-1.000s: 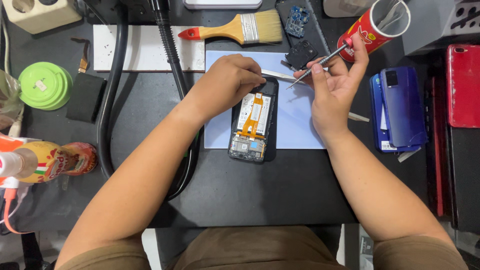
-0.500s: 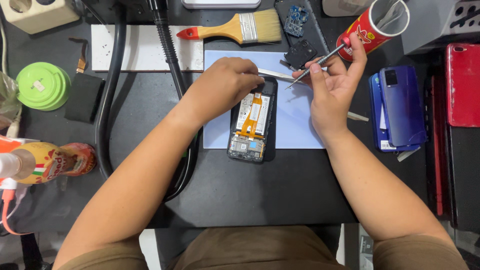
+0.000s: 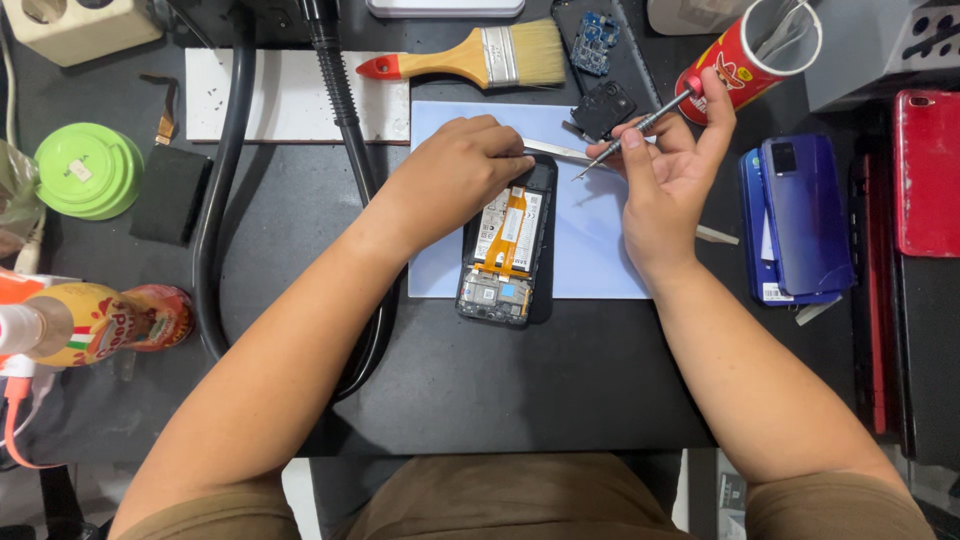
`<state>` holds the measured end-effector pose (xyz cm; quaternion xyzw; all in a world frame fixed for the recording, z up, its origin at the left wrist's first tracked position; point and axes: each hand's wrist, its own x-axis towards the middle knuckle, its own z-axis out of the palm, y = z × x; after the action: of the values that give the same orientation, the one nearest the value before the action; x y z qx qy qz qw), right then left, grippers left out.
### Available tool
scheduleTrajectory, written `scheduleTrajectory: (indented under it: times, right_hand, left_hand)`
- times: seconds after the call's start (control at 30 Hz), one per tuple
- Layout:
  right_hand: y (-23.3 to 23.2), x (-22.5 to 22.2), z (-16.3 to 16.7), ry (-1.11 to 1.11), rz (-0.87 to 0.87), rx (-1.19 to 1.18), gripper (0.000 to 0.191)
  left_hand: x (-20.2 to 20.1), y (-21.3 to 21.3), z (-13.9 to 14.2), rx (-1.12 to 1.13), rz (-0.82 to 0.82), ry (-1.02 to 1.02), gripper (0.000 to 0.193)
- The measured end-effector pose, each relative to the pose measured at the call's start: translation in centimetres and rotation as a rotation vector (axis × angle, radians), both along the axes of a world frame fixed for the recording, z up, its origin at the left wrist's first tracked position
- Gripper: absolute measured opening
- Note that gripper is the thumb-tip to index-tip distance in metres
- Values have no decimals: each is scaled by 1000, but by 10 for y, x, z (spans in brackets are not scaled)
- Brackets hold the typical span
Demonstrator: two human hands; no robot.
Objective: The person cleans the interior of a disassembled smartphone with a brush, then installs a new battery and a motherboard into the phone chassis. They use a screwdriver to secure the components and place the phone on the workbench.
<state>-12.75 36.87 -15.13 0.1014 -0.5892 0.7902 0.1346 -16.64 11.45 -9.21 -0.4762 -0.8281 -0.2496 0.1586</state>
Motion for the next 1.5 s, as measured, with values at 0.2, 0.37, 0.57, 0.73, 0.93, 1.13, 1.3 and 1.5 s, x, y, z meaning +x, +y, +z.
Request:
scheduleTrajectory:
  times: [0.2, 0.37, 0.57, 0.73, 0.93, 1.13, 1.3, 1.5]
  right_hand:
    - [0, 0, -1, 2, -6, 4, 69]
    - [0, 0, 0, 3, 1, 2, 69]
    - [-1, 0, 0, 9, -9, 13, 69]
    - [-1, 0, 0, 6, -10, -4, 69]
    - [-1, 0, 1, 13, -12, 7, 69]
    - [-1, -1, -1, 21, -10, 3, 69]
    - [-1, -1, 0, 17, -14, 14, 69]
    - [-1, -1, -1, 11, -15, 9, 70]
  left_hand:
    - [0, -1, -3, 16, 8, -29, 19]
    - [1, -5, -2, -78, -11, 74, 24]
    - [3, -2, -2, -135, 25, 105, 28]
    - [2, 0, -2, -82, 21, 60, 24]
    - [4, -1, -2, -20, 30, 30, 22]
    - [2, -1, -5, 62, 36, -48, 17]
    - [1, -1, -6, 111, 35, -98, 13]
    - [2, -1, -4, 75, 29, -58, 12]
